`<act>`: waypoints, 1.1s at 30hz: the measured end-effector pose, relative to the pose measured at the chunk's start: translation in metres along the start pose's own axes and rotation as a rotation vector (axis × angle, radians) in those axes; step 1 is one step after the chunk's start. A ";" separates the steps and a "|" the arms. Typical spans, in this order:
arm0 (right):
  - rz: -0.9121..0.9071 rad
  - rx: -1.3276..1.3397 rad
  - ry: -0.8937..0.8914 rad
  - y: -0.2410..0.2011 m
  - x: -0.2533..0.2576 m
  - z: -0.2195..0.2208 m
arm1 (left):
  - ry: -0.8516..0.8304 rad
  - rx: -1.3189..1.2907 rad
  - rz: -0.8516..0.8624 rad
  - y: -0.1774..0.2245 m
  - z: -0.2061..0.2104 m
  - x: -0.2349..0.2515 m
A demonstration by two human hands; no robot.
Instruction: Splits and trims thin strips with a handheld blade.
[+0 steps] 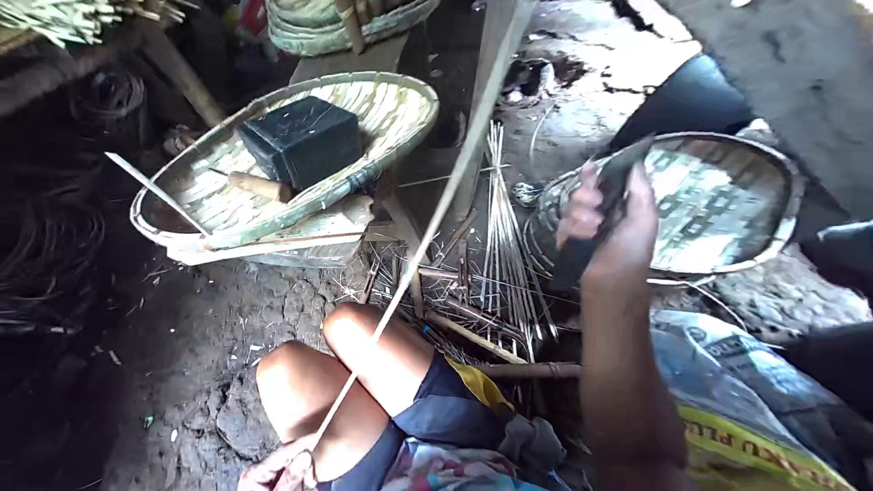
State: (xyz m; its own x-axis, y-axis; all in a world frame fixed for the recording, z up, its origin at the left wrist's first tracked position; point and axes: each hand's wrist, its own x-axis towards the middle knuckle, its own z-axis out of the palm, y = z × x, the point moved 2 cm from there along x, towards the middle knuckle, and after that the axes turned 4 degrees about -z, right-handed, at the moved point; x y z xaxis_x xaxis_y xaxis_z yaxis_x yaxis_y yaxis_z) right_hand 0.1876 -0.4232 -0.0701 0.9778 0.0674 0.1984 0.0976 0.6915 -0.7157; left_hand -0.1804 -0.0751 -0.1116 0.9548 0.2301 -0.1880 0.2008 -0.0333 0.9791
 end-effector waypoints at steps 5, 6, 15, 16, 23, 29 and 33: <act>0.006 -0.246 -0.111 0.050 -0.072 0.026 | 0.105 0.247 0.195 0.011 0.019 0.022; -0.001 -0.340 -0.127 0.057 -0.078 0.030 | 0.120 0.293 0.214 0.012 0.020 0.023; -0.278 -0.992 -0.327 0.075 -0.074 0.057 | 0.313 0.757 0.372 0.025 0.041 0.013; -0.276 -1.047 -0.360 0.073 -0.072 0.058 | 0.327 0.788 0.390 0.027 0.042 0.012; -0.248 -1.032 -0.459 0.078 -0.060 0.058 | 0.358 0.900 0.418 0.029 0.041 0.014; -0.035 -0.735 -0.460 0.086 -0.063 0.059 | 0.365 0.913 0.417 0.030 0.040 0.016; 0.001 -0.629 -0.439 0.094 -0.068 0.059 | 0.364 0.935 0.418 0.031 0.040 0.018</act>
State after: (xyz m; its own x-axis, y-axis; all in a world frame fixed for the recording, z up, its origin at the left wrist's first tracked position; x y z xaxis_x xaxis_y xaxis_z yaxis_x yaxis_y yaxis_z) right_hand 0.1190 -0.3202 -0.1116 0.8272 0.4386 0.3512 0.3124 0.1604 -0.9363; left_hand -0.1486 -0.1109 -0.0877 0.8951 0.2979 0.3318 0.1093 -0.8680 0.4845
